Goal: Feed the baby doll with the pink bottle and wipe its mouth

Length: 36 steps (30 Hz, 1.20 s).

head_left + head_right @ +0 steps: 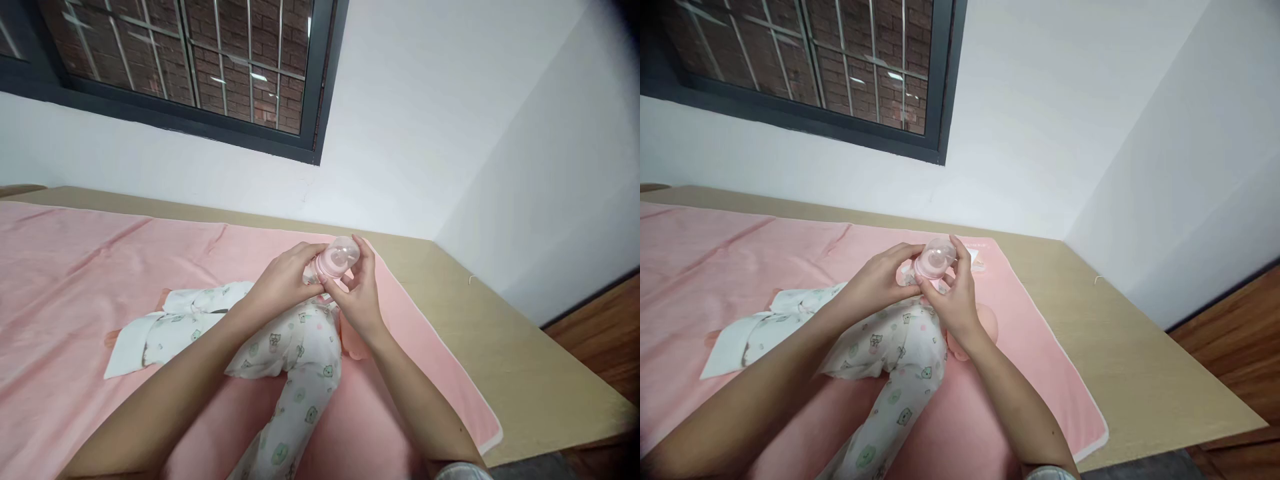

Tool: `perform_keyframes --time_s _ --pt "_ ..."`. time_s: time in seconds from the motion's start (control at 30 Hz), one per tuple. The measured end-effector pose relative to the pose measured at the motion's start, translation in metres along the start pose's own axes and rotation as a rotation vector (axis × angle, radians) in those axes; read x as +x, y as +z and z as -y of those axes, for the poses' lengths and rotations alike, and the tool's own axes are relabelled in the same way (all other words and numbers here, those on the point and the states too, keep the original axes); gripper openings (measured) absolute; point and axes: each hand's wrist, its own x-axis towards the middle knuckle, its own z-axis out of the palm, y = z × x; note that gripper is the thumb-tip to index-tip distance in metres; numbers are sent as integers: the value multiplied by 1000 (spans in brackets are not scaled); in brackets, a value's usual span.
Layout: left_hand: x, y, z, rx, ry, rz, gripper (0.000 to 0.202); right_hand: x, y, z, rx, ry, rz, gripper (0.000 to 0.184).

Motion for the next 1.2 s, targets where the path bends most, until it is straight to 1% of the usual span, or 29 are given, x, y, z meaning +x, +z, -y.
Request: perform_keyframes --time_s 0.1,0.23,0.33,0.47,0.57,0.63,0.7,0.73,0.8,0.87,0.93,1.03,1.13,1.2 --pt "1 2 2 -12 -4 -33 49 1 -1 1 24 10 6 77" --pt "2 3 5 -32 27 -67 45 4 -3 -1 13 -10 4 62" --pt "3 4 8 -1 11 -83 46 8 -6 -1 -37 -51 -17 54" --pt "5 4 17 48 -27 -97 47 14 -15 3 -11 -58 -77 54" --pt "8 0 29 83 -72 -135 48 26 -31 -2 -27 -93 -167 56" --pt "10 -4 40 120 -115 -151 49 37 -48 -19 -73 -116 -230 58" --pt "13 -10 53 165 -160 -154 48 48 -69 -47 -154 -101 -289 60" --pt "14 -13 59 183 -186 -152 48 52 -81 -65 -212 -58 -323 61" --pt "16 -20 71 206 -245 -147 48 56 -104 -104 -344 90 -368 64" --pt "16 -27 82 213 -307 -136 50 52 -126 -140 -530 293 -387 65" --pt "16 -32 93 206 -358 -118 52 43 -145 -169 -669 429 -328 65" --pt "16 -36 111 167 -407 -88 55 27 -164 -193 -774 550 -283 66" --pt "15 -36 132 138 -430 -70 58 18 -174 -202 -808 600 -256 67" --pt "14 -36 144 149 -461 -43 63 16 -178 -205 -822 614 -226 72"
